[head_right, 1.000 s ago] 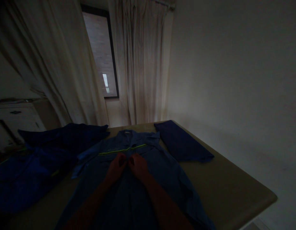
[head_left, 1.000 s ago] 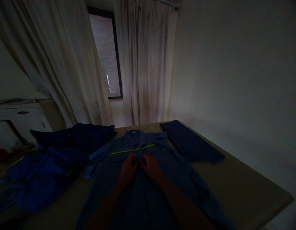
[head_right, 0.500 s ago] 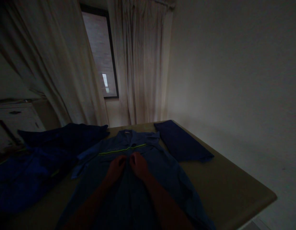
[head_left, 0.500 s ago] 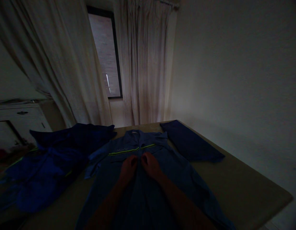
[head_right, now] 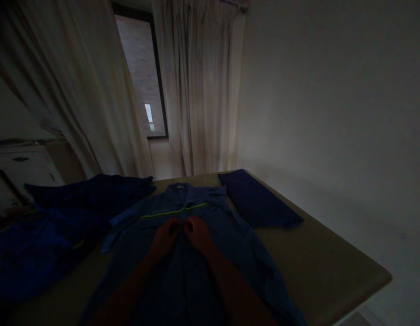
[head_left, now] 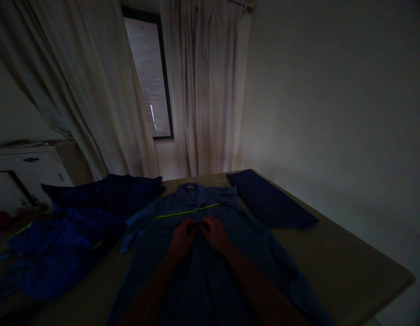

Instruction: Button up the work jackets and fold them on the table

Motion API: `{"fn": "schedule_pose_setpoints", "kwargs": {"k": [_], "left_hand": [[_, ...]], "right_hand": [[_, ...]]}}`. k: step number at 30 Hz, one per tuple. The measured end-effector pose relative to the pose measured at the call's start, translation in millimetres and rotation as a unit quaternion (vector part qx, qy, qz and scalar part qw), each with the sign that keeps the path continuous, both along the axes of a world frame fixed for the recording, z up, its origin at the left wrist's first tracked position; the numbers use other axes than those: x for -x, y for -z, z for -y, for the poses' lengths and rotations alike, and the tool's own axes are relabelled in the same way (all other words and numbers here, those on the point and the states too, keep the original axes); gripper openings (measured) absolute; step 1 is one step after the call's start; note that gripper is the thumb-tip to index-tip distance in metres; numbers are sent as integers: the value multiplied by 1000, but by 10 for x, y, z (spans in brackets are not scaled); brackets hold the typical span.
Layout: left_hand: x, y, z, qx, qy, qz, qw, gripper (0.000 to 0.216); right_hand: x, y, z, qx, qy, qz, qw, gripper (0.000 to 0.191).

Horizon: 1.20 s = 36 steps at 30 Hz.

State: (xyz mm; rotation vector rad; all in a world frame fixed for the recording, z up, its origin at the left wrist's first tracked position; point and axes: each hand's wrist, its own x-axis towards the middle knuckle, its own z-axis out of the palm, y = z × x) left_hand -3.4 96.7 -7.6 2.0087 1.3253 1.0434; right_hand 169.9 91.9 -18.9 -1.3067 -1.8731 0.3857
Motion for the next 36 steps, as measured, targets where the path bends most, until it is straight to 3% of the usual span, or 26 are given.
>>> {"fn": "schedule_pose_setpoints", "kwargs": {"k": [10,23,36], "left_hand": [[-2,93,-71,11,-20,44,999,18],[-12,137,-106,29,-28,40,998,19],[-26,76,-75,37,-46,20,998,21]], "right_hand": [[35,-109,60,22,15,58,998,5],[63,-223,141,47,23,142,988,16],[54,-165,131,-19,-7,100,995,20]]}}
